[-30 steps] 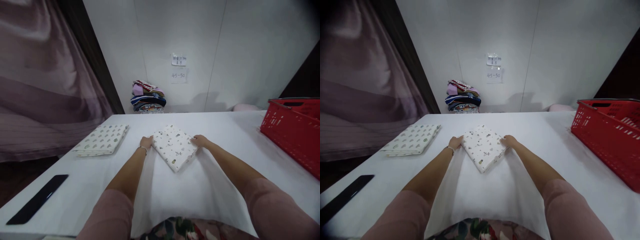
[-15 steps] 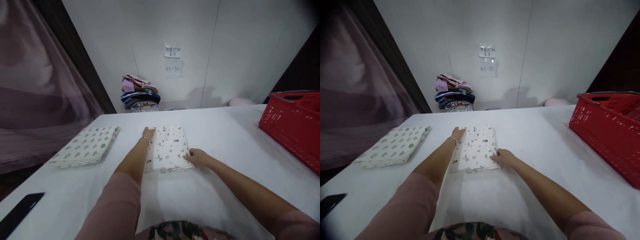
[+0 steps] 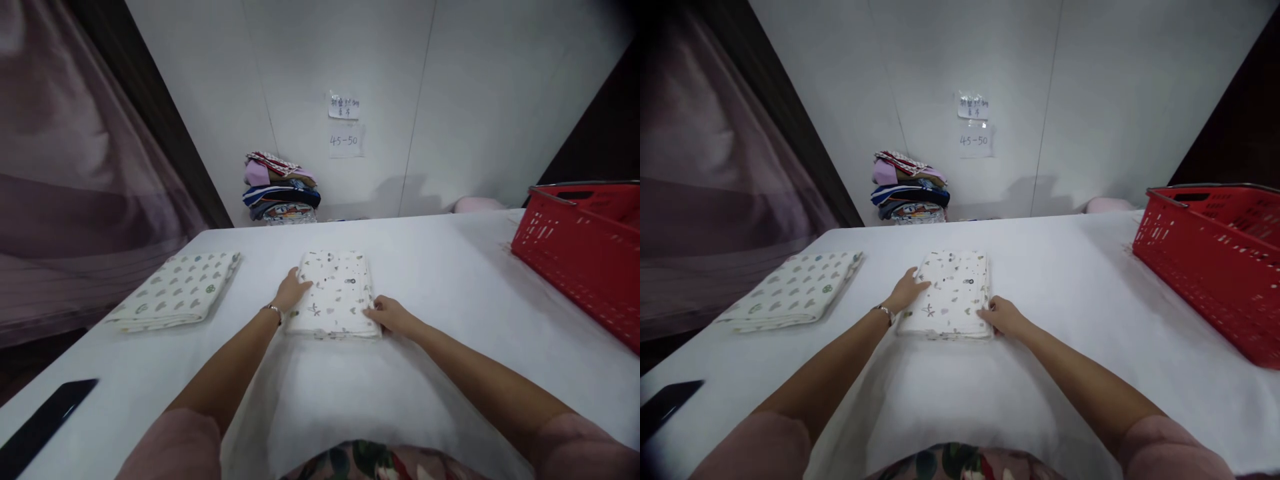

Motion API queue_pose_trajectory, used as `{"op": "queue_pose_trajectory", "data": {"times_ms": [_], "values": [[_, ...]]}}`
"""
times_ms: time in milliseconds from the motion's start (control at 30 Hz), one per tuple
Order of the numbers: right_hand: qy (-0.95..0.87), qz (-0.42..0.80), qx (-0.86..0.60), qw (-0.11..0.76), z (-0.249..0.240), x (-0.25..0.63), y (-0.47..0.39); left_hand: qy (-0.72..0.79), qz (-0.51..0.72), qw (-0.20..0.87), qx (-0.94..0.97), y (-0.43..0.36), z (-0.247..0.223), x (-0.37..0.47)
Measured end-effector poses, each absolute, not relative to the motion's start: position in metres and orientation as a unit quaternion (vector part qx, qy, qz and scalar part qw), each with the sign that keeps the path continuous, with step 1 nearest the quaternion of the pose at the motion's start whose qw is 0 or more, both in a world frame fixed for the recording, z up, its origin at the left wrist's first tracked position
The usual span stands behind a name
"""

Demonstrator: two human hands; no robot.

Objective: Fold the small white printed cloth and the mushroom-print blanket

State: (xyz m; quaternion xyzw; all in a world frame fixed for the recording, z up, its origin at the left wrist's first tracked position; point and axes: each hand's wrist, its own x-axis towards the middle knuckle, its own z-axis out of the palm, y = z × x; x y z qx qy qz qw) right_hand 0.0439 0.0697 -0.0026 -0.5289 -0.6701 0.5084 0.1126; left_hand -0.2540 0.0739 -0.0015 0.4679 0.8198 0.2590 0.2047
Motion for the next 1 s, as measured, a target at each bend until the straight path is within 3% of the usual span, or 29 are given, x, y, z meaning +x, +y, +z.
{"op": "queue_pose_trajectory", "data": {"times_ms": [133, 367, 533, 1000], "values": [[-0.667, 0.566, -0.469, 0.122, -0.009, 0.039, 0.060, 0.833, 0.190, 0.171, 0.492, 0.088, 0.010, -0.258], [-0.589, 0.540, -0.522, 0.298, -0.009, 0.037, 0.109, 0.729, 0.195, 0.000, 0.656, 0.073, 0.005, -0.199], [-0.529, 0.537, -0.559, 0.345, -0.012, 0.024, 0.151, 0.648, 0.201, 0.055, 0.733, 0.055, 0.002, -0.138], [-0.570, 0.481, -0.552, 0.372, -0.025, 0.003, 0.189, 0.761, 0.132, 0.131, 0.622, 0.072, 0.009, -0.112]]}}
